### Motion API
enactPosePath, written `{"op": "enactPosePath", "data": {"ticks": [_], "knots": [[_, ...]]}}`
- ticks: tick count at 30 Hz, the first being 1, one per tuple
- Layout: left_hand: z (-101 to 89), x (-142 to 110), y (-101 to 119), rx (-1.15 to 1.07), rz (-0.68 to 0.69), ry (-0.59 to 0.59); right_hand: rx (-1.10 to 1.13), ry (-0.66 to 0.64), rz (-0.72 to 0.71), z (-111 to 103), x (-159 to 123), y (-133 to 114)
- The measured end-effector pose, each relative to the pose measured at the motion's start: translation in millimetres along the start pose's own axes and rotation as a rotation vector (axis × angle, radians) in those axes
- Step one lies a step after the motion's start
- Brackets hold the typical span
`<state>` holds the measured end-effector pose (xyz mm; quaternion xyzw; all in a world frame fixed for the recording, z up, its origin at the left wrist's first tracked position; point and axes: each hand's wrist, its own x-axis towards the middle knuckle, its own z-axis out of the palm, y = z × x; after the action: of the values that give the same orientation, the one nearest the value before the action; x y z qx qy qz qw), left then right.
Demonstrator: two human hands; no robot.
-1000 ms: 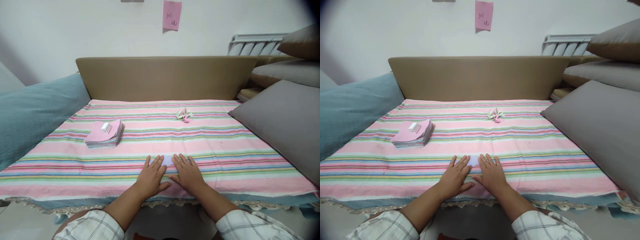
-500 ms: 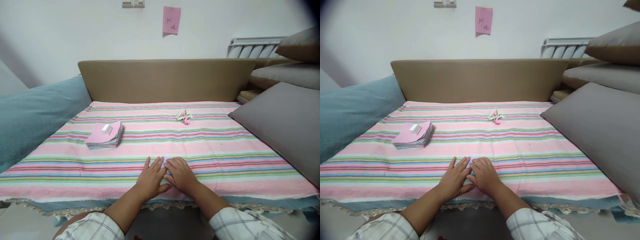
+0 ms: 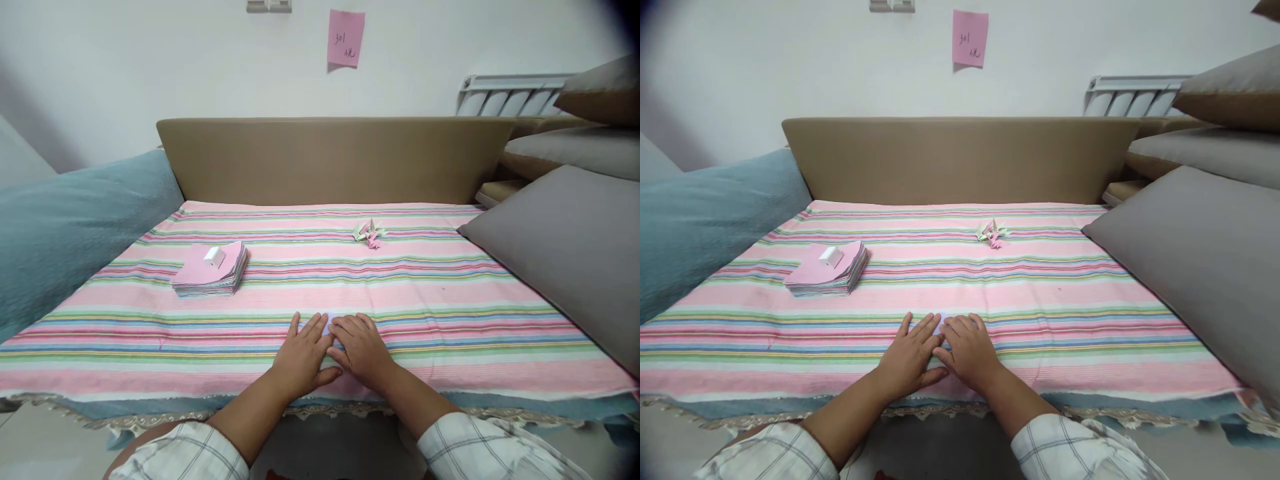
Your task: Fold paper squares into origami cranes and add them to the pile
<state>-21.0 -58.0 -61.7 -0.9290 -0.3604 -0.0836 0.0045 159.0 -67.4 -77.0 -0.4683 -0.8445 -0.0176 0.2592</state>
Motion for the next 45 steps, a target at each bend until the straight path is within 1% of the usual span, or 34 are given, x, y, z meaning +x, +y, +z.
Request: {"op": "enactPosePath", "data": {"ticks": [6, 9, 13, 16, 19, 21, 23, 25, 28, 31, 36, 40, 45], "knots": [[1.4, -1, -1, 0.017, 0.008, 0.016, -0.033, 0.045, -0.001, 3, -4, -1], [1.7, -1, -1, 0.026, 0.019, 0.031, -0.077, 0.076, 0.028, 1, -4, -1], [0.3, -2, -1, 0.023, 0.032, 0.035, -0.137, 0.093, 0.093, -7, -2, 4], [-1.7, -2, -1, 0.013, 0.027, 0.016, -0.134, 0.088, 0.137, -14, -1, 13], [-3.5, -1, 0, -0.007, 0.024, 0.002, -0.020, 0.118, 0.247, -15, 4, 21], [-4.2, -1, -1, -0.026, 0.019, -0.004, 0.124, 0.180, 0.349, -12, 9, 23], [-4.3, 0, -1, -0.046, 0.010, -0.008, 0.248, 0.256, 0.386, -10, 15, 21], [-4.1, 0, -2, -0.060, 0.003, -0.012, 0.293, 0.271, 0.329, -10, 20, 16], [-3.6, -1, -2, -0.062, -0.004, -0.007, 0.209, 0.181, 0.223, -11, 23, 8], [-3.4, -1, -1, -0.058, -0.006, -0.001, 0.122, 0.121, 0.179, -9, 23, 5], [-2.8, 0, 0, -0.059, -0.010, -0.008, 0.110, 0.050, 0.178, -3, 23, 11], [-2.3, -1, 0, -0.062, -0.016, -0.012, 0.090, 0.000, 0.151, -3, 26, 18], [-1.7, -1, 1, -0.058, -0.024, -0.010, 0.069, -0.008, 0.047, -5, 25, 25]]}}
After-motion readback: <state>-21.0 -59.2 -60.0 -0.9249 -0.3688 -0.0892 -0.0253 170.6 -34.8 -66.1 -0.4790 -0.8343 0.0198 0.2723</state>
